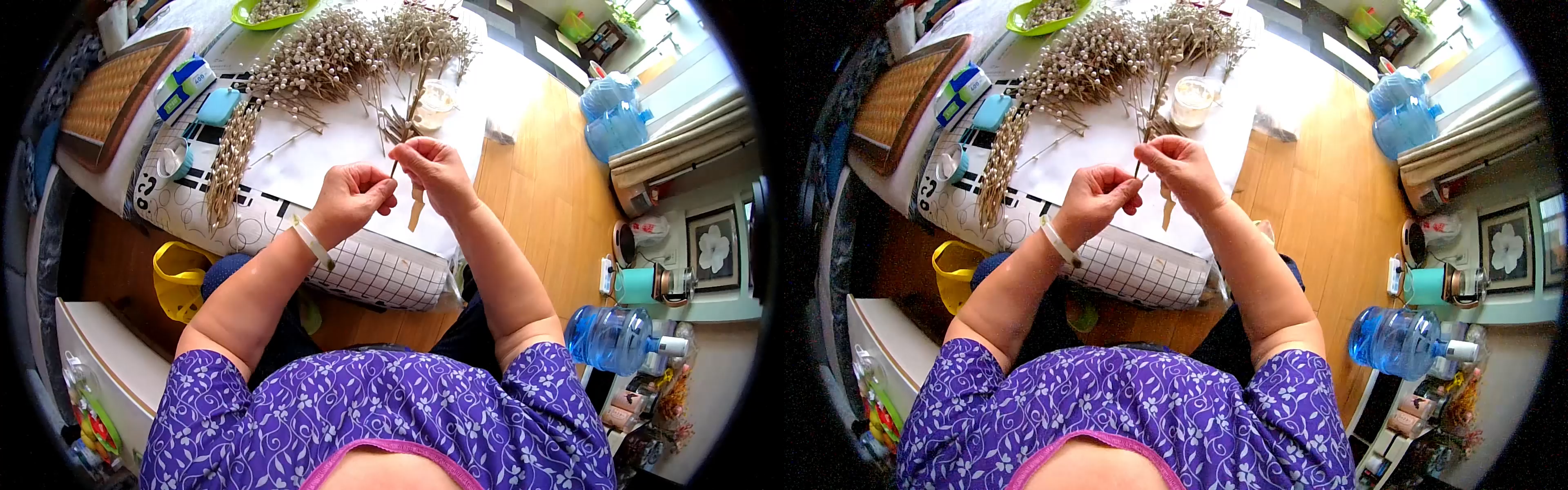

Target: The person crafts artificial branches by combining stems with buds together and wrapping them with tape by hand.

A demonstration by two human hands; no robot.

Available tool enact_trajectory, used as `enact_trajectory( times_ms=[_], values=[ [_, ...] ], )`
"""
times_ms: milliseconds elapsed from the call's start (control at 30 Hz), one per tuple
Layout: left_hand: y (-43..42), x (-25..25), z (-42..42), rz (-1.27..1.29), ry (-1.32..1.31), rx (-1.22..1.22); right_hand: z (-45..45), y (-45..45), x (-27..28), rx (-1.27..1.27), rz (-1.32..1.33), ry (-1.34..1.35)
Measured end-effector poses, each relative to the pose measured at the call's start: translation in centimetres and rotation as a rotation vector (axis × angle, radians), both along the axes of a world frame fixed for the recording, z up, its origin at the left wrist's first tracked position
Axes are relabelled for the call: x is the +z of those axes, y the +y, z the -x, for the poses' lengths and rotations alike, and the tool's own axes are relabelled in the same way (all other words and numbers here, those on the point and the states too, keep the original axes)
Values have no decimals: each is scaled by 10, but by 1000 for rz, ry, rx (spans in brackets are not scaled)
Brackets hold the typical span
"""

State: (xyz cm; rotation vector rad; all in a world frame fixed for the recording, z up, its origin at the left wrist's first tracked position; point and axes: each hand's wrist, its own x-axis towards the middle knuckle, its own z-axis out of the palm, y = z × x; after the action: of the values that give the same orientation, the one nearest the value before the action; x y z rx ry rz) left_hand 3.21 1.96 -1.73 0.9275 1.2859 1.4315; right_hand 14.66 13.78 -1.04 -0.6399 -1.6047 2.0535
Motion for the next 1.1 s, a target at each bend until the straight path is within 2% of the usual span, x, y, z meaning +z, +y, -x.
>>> enact_trajectory(
  times_ms=[67,200,533,700,767,867,967,1100],
  values=[
    [0,-2,0,-15,68,32,-1,-4,2,-10,-8,-44],
    [0,-2,2,-9,20,21,-1,-4,1,-16,-41,15],
    [5,-10,11,-7,-311,-211,-5,-2,4,44,-80,93],
    [3,-5,13,27,-326,-271,-10,-2,7,76,-107,54],
    [3,-3,20,57,-284,-406,-11,-7,11,82,-144,63],
    [2,5,22,6,-297,-456,-13,-6,4,93,-236,36],
    [1,6,22,24,-363,-433,-14,-4,-3,91,-283,42],
    [-2,-11,7,63,-255,-288,-18,-9,-6,89,-315,52]
  ],
)
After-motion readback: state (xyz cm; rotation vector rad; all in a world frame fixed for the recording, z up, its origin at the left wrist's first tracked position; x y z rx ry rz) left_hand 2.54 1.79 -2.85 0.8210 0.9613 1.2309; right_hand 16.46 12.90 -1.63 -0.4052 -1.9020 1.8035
